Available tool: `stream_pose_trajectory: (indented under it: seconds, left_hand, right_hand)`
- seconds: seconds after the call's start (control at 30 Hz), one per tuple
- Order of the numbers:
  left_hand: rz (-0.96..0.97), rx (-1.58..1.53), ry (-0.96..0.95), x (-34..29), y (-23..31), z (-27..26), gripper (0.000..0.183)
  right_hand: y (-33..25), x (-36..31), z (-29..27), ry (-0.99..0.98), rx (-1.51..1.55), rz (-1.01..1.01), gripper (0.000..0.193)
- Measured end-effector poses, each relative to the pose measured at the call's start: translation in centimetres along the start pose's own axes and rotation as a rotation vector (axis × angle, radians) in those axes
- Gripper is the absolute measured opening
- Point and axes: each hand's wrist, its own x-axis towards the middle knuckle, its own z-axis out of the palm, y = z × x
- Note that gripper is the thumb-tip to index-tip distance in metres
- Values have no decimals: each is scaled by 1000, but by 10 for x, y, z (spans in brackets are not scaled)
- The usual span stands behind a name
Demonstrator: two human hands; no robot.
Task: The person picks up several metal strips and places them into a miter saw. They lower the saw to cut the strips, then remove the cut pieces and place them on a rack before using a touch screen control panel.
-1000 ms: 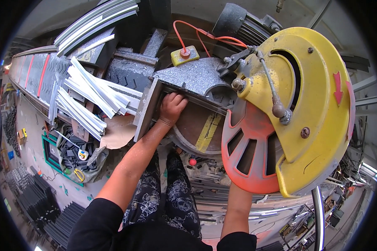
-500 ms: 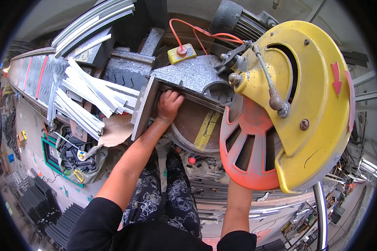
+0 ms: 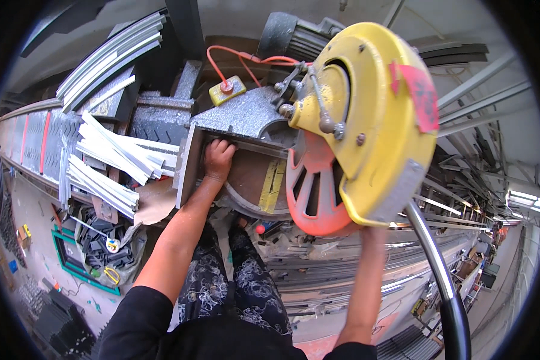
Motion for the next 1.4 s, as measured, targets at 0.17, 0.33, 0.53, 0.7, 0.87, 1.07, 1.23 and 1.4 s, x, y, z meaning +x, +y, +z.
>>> stream_pose_trajectory:
  seconds: [0.17,0.33,0.53,0.7,0.87,1.07,1.23,1.4]
  left_hand:
    - [17,7,1,-1,2,-4,6]
    - [65,-3,79,6,8,-14,2]
    - [66,35,32,14,15,-21,7]
    - [64,55,83,18,19,-23,8]
    - [16,49,-20,18,21,-24,5]
    - [2,47,-39,19,28,-24,5]
    - [-34,94,-112,19,33,-26,9]
    - [-104,125,-255,18,29,-26,12]
  right_hand:
    - [-227,-102,-12,144,-416,-819,17]
    - [-274,-195,50,-336,-965,-1044,57]
    - [-275,-206,74,-906,-1297,-895,77]
    - [-196,-238,17,-920,-1395,-740,77]
    - [-64,-272,-23,-439,-609,0,61]
    - [50,-262,-51,-236,-474,260,21]
    - [88,-255,-58,-202,-600,191,26]
    - [105,-250,-62,-166,-703,69,27]
